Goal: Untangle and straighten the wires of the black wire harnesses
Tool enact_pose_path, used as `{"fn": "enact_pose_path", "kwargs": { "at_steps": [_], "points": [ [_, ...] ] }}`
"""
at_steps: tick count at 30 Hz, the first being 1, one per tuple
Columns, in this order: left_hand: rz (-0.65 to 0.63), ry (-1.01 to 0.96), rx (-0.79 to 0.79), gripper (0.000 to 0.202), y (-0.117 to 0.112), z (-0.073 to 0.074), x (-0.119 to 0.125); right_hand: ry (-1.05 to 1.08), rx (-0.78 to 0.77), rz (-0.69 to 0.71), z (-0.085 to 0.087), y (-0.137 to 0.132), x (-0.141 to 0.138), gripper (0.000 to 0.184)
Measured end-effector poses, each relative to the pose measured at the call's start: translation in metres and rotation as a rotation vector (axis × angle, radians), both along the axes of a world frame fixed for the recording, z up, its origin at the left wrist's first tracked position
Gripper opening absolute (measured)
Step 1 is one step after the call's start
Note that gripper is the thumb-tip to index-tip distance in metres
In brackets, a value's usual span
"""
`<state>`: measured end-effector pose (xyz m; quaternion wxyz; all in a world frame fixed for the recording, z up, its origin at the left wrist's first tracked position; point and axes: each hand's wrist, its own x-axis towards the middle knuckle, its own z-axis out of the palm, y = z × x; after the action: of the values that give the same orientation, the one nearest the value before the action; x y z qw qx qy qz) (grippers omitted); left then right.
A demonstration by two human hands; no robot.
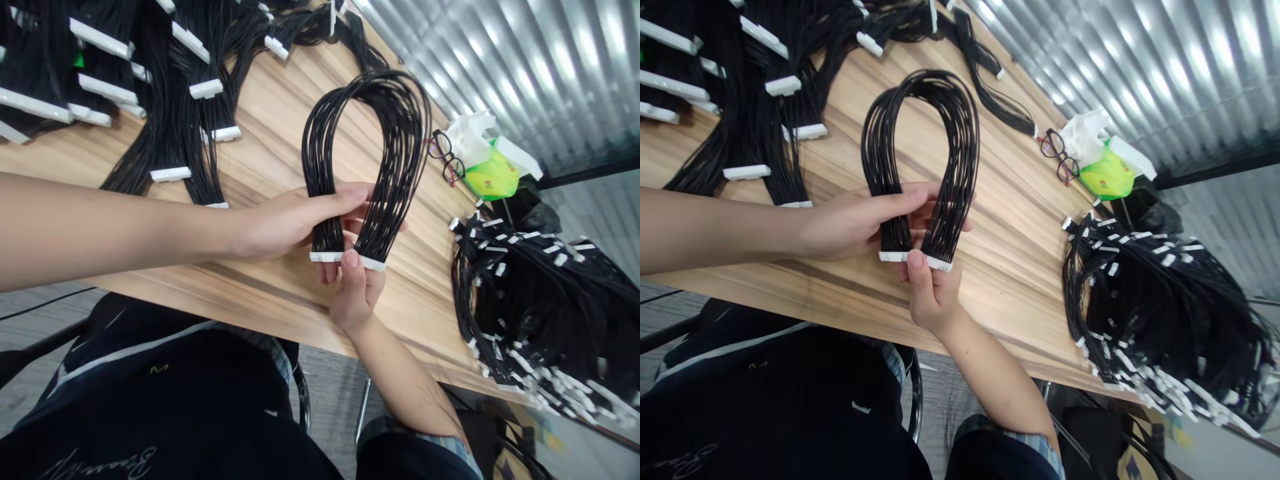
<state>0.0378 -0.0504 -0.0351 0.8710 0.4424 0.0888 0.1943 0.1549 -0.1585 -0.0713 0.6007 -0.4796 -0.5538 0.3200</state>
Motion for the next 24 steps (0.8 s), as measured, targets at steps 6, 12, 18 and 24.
{"fn": "enact_pose_path", "kwargs": {
  "at_steps": [6,12,18,24],
  "points": [
    [-0.012,-0.054,-0.005,0.038,-0.004,0.005,-0.001,-0.129,-0.002,0.051,-0.003,-0.002,0.0,0.034],
    [0.346,0.265,0.292,0.059,0.007,-0.002,-0.009,0.031,0.116,-0.069,0.013,0.005,-0.005,0.036],
    [0.661,0.03,1.408,0.037,0.049,0.008,-0.037,0.006,0.149,-0.189,0.026,0.011,-0.002,0.04],
    [0.235,0.122,1.375,0.034,0.058,0.013,-0.041,0.027,0.068,-0.141,0.022,0.005,-0.002,0.035]
  ]
}}
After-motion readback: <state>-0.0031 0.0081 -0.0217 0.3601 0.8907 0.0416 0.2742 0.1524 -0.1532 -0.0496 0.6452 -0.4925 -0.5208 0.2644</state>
